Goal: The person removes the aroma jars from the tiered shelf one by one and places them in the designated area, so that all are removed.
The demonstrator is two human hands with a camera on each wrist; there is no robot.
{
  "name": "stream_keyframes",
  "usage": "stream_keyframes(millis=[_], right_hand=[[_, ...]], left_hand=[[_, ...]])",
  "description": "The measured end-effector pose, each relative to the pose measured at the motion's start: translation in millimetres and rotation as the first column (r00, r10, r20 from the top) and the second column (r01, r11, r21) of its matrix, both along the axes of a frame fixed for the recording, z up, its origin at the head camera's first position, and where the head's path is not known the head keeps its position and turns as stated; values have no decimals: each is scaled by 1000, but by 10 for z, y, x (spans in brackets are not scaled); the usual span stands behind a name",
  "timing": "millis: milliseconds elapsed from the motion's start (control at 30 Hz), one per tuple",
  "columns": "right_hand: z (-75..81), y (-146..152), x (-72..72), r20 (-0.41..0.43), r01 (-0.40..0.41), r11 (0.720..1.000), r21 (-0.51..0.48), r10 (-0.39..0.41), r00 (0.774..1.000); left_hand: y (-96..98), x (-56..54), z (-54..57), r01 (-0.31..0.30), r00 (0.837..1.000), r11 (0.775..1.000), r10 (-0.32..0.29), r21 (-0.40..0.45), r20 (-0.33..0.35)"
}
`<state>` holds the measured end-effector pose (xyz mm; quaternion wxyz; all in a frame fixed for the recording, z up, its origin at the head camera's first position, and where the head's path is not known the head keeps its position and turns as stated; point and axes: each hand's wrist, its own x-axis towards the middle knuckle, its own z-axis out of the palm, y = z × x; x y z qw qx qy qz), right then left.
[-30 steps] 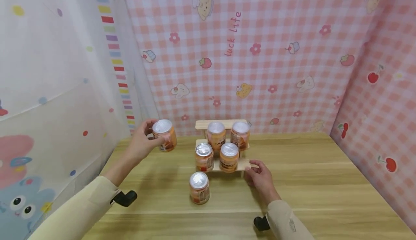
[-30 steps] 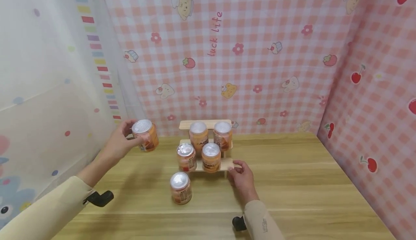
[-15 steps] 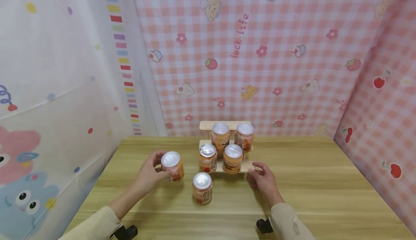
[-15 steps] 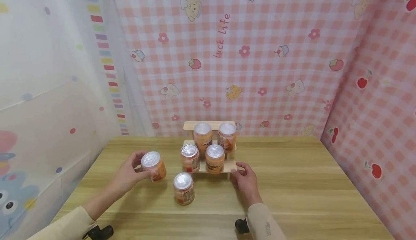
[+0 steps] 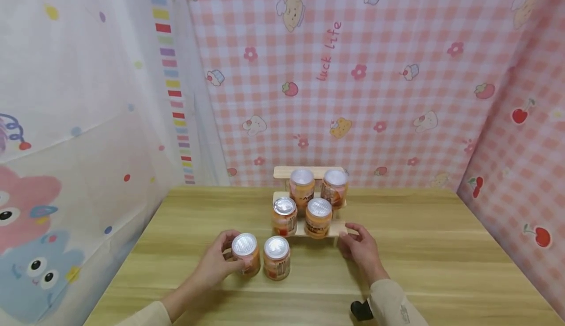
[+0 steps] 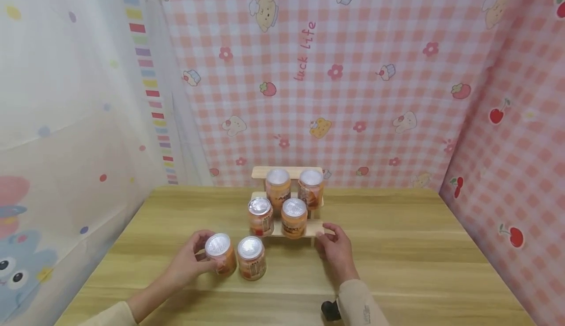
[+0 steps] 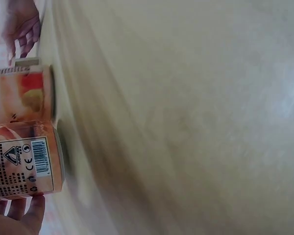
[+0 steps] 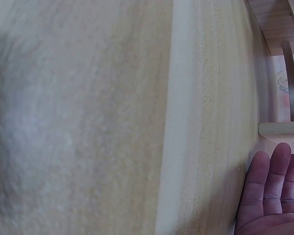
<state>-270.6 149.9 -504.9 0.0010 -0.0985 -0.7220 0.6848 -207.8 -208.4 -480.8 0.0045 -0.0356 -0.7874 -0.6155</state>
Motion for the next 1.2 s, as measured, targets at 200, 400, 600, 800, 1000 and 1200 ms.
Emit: stream_keyframes(millis=[200,400,600,800,1000,1200], right_hand=[[-23,-3,2,15,6,1000,1,-6,1000],[-42,16,36,1,3,1000,-14,-3,1000],[-51,-3,34,1,7,1000,-16,-7,1000],[-31,-2,4,-2,3,1000,-13,-3,1000],[-18,7,12,-1,1,1000,-1,-1,1000],[-26,3,1,-14,-1,1000,-8,0,1000]], left_hand=[[44,51,-57,38,999,999,-38,-1,-10],[62,40,-106,75,997,996,-77,-56,-26],[-14,-15,-66,79,996,989,-85,-127,-40],[-70,-212,106,62,991,987,-78,-151,-107],[29,-491,364,37,988,984,-62,-172,-144],[258,-811,681,44,984,982,-75,-183,-163]])
